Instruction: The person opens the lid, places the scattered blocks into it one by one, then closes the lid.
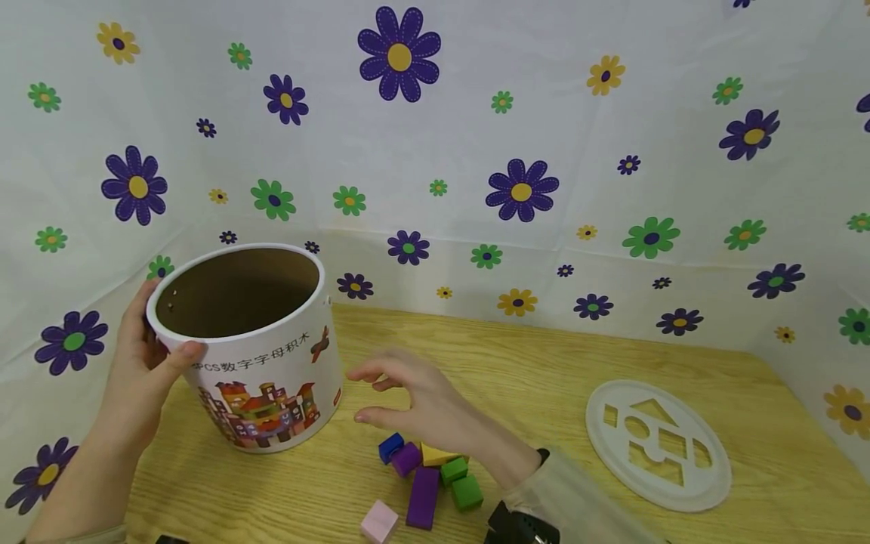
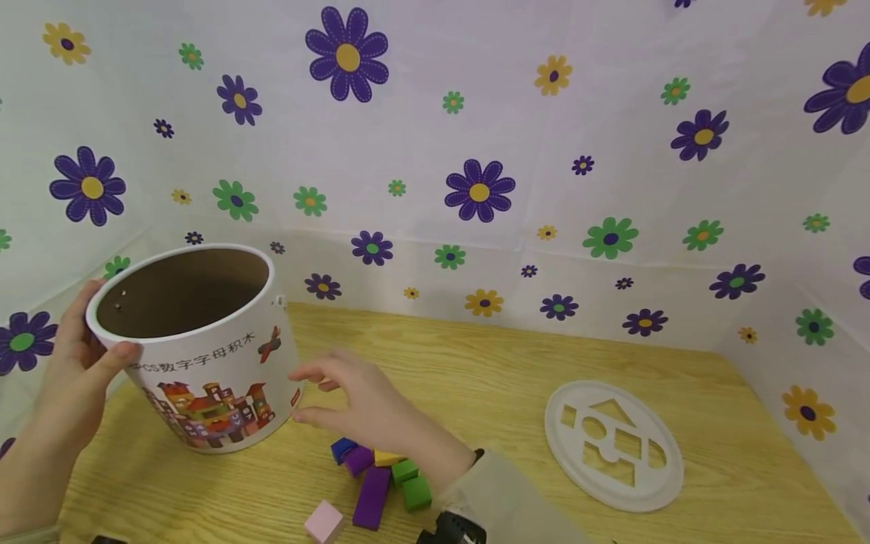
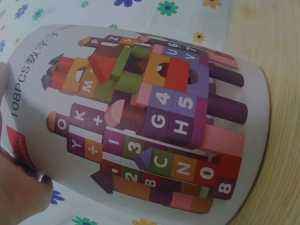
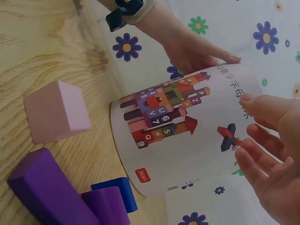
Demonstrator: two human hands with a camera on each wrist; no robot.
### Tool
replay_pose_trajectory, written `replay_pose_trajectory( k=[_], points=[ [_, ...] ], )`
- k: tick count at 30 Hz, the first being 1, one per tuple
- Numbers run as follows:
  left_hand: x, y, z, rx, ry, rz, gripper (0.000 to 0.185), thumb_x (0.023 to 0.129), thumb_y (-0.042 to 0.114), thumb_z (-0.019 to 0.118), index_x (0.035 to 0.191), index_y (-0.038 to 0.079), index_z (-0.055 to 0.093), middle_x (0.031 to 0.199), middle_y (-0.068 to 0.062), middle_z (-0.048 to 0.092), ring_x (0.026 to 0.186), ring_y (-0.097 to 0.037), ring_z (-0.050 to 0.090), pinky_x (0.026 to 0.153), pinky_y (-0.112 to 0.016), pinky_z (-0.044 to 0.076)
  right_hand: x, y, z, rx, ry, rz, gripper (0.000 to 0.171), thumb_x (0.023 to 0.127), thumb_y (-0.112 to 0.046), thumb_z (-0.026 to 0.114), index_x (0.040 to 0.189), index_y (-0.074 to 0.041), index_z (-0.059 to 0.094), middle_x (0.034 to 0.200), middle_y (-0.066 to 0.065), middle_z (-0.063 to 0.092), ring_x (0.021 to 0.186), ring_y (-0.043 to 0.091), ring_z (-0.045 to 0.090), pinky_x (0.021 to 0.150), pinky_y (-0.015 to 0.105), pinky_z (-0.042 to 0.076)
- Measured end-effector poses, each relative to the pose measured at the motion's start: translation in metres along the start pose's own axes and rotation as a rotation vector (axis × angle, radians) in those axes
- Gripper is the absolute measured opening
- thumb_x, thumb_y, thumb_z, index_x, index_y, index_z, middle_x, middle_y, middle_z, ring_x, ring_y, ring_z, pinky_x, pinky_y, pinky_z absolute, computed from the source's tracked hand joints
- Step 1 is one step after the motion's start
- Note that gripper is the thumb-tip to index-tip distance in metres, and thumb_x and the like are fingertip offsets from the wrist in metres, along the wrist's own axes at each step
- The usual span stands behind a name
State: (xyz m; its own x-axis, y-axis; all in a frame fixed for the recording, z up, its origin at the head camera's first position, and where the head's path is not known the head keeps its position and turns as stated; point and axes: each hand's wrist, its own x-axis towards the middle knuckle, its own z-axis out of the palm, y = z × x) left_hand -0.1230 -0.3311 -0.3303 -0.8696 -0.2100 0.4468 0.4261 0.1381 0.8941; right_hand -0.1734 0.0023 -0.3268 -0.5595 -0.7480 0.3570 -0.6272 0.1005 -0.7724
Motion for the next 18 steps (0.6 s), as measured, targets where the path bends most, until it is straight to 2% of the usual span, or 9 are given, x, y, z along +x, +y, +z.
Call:
replay_pose_trajectory(
  k=[10, 18],
  points=[
    [0.0, 0.001, 0.001, -0.013, 0.001, 0.002, 0.078, 0.093, 0.007, 0.061, 0.153, 0.023, 0.015, 0.154, -0.008, 0.017, 0.143, -0.022, 0.015, 0.099, -0.011, 0.034, -0.014, 0.013, 0.004, -0.018, -0.065, 0.085, 0.037, 0.088, -0.025, 0.07, 0.122, -0.016, 0.06, 0.126, -0.005, 0.056, 0.111, 0.009, 0.054, 0.092, 0.024, 0.047],
    [-0.001, 0.001, 0.0, -0.003, 0.001, -0.003, 0.079, 0.093, 0.007, 0.06, 0.154, 0.022, 0.012, 0.156, -0.007, 0.014, 0.144, -0.022, 0.012, 0.1, -0.011, 0.032, -0.02, 0.03, 0.011, -0.014, -0.09, 0.059, 0.033, 0.087, -0.016, 0.071, 0.119, -0.016, 0.061, 0.121, -0.008, 0.057, 0.112, 0.008, 0.052, 0.093, 0.028, 0.048]
  ],
)
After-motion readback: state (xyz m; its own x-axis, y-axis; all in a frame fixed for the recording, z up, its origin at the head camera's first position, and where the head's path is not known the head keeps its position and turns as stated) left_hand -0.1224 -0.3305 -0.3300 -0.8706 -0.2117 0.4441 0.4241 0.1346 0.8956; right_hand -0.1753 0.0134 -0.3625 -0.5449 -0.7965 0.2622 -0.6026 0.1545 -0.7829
